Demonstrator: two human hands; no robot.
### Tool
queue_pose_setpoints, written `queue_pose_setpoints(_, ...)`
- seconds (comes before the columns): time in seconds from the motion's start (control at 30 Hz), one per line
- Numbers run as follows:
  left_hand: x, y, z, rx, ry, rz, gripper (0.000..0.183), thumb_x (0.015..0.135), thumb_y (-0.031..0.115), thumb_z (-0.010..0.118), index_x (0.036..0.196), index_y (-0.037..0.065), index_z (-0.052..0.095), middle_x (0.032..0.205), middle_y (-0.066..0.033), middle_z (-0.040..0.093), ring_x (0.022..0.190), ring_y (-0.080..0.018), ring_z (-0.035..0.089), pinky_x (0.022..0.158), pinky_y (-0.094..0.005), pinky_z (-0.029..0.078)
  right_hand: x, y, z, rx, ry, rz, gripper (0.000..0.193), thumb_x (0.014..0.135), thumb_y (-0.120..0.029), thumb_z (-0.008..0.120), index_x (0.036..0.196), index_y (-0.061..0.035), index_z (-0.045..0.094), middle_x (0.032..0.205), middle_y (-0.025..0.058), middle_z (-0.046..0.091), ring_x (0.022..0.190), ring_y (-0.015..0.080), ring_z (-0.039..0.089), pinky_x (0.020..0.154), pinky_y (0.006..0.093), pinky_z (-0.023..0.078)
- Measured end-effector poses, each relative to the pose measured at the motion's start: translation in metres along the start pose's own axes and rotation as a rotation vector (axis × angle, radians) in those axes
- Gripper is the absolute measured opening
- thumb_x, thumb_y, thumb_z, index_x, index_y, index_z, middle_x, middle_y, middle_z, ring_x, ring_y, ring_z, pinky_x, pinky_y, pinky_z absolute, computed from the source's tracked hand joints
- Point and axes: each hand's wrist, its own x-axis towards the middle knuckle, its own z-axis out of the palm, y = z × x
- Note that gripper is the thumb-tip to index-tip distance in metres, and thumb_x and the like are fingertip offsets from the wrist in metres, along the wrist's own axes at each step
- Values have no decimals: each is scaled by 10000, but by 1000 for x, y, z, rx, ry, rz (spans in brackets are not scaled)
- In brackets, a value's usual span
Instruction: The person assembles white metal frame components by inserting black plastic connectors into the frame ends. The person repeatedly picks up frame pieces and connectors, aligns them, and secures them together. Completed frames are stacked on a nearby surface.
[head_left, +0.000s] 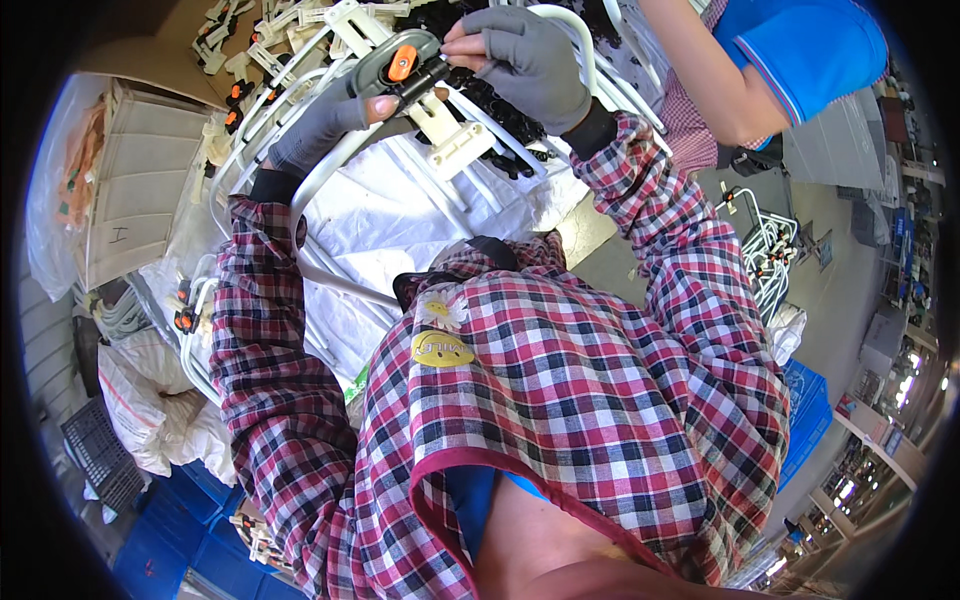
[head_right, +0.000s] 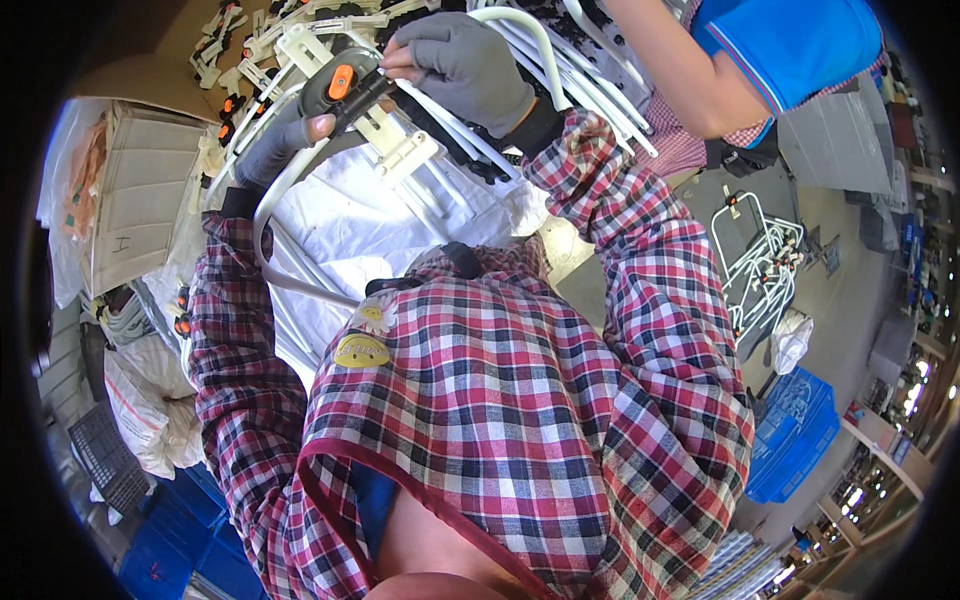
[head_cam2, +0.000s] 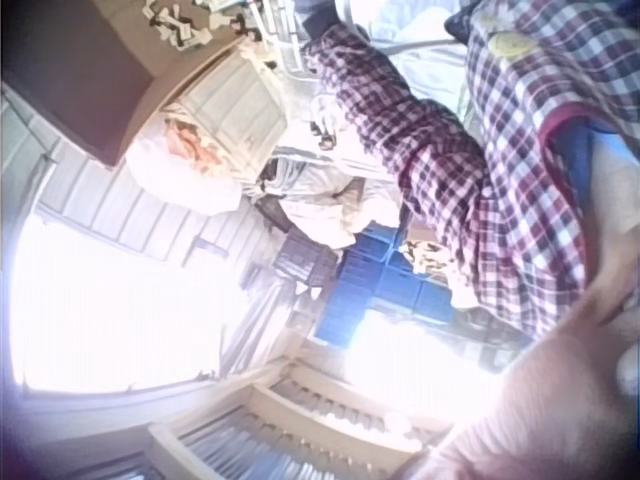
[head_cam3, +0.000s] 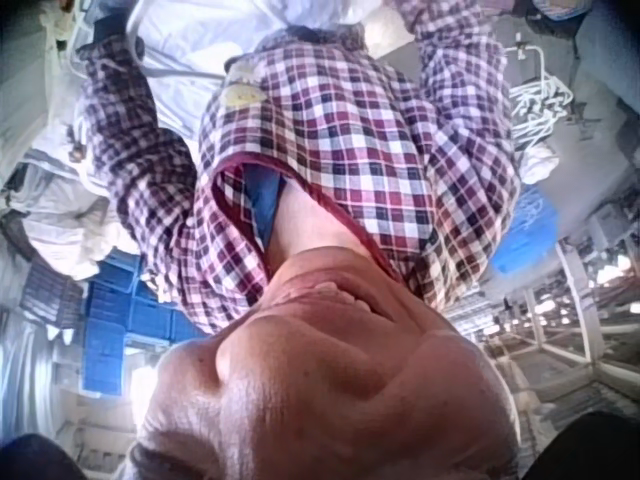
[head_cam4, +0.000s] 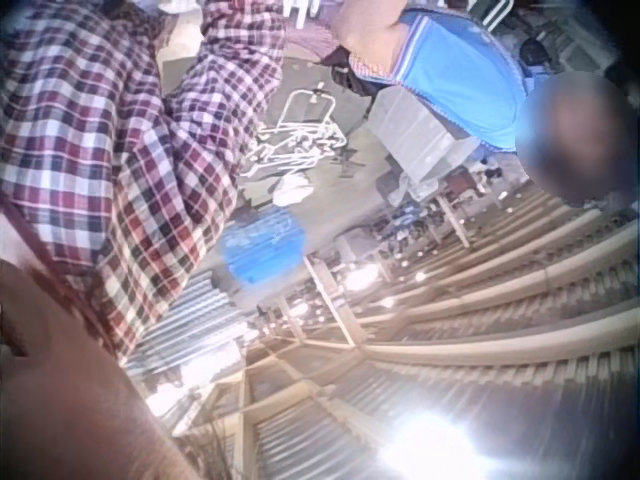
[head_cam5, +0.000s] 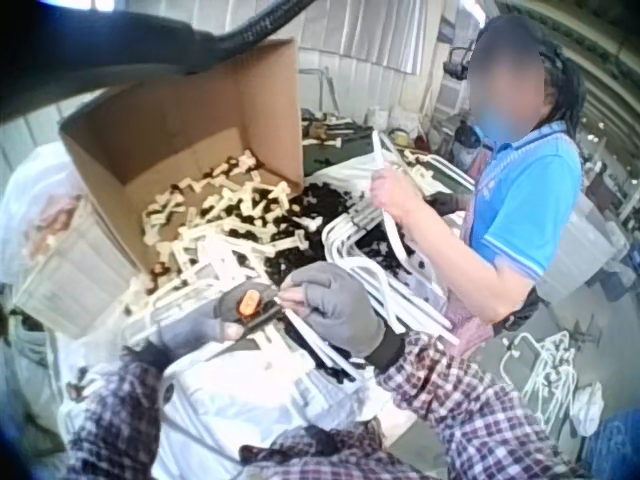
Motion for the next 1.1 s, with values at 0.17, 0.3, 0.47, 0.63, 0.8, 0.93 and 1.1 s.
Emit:
queue_pose_setpoints(0.17, 3, 7, 3, -42, -21, -53, 840, 747, 405, 737, 1429, 15, 440, 1305, -111, 560, 1202, -216, 520, 1044, -337, 395, -5, 11, 5, -9, 95, -72, 214, 837, 21, 684, 1047, -16, 661, 936, 104, 666, 851, 233, 661, 697, 301, 519)
queue_pose_setpoints(0.3, 1, -2, -4, 22, 69, -45, 872, 738, 451, 758, 1430, 19, 450, 1324, -81, 543, 1215, -196, 496, 1061, -313, 357, -2, -5, 12, 296, 388, 465, 155, 935, 17, 588, 1077, 1, 649, 922, 98, 663, 806, 131, 664, 700, 241, 507)
queue_pose_setpoints(0.47, -12, -20, -37, 114, 130, -7, 786, 776, 395, 776, 1405, 19, 490, 1298, -92, 586, 1197, -194, 532, 1071, -322, 370, -24, -24, 4, 646, 237, 599, 183, 953, -96, 625, 1114, -15, 658, 869, 52, 673, 693, 62, 610, 575, 183, 442)
queue_pose_setpoints(0.63, -16, -31, -49, 74, 98, 83, 771, 778, 378, 783, 1408, 37, 497, 1296, -58, 582, 1201, -179, 518, 1072, -311, 356, -32, -30, 11, 627, 77, 810, 131, 908, -76, 674, 982, 32, 687, 841, 53, 680, 676, 71, 603, 626, 209, 501)
queue_pose_setpoints(0.8, -34, -34, -60, 62, 163, 55, 762, 774, 363, 795, 1396, 31, 505, 1276, -50, 587, 1184, -163, 522, 1060, -297, 363, -22, -29, 22, 628, 77, 652, 187, 898, -67, 673, 1066, 10, 702, 847, 36, 682, 741, 95, 635, 706, 232, 523)
queue_pose_setpoints(0.93, -38, -27, -57, 68, 158, 39, 750, 794, 358, 779, 1403, 28, 492, 1282, -61, 579, 1176, -164, 524, 1050, -299, 380, -6, -23, 33, 486, -9, 511, 234, 857, -29, 673, 1088, -18, 710, 888, 56, 682, 797, 116, 653, 724, 250, 527)
queue_pose_setpoints(1.1, -39, -23, -48, -1, 139, 47, 721, 841, 331, 731, 1432, 23, 456, 1341, -91, 552, 1224, -189, 514, 1082, -323, 371, 19, -15, 35, 59, -57, 157, 273, 810, -60, 716, 1084, -54, 715, 887, 101, 666, 749, 226, 668, 671, 300, 528)
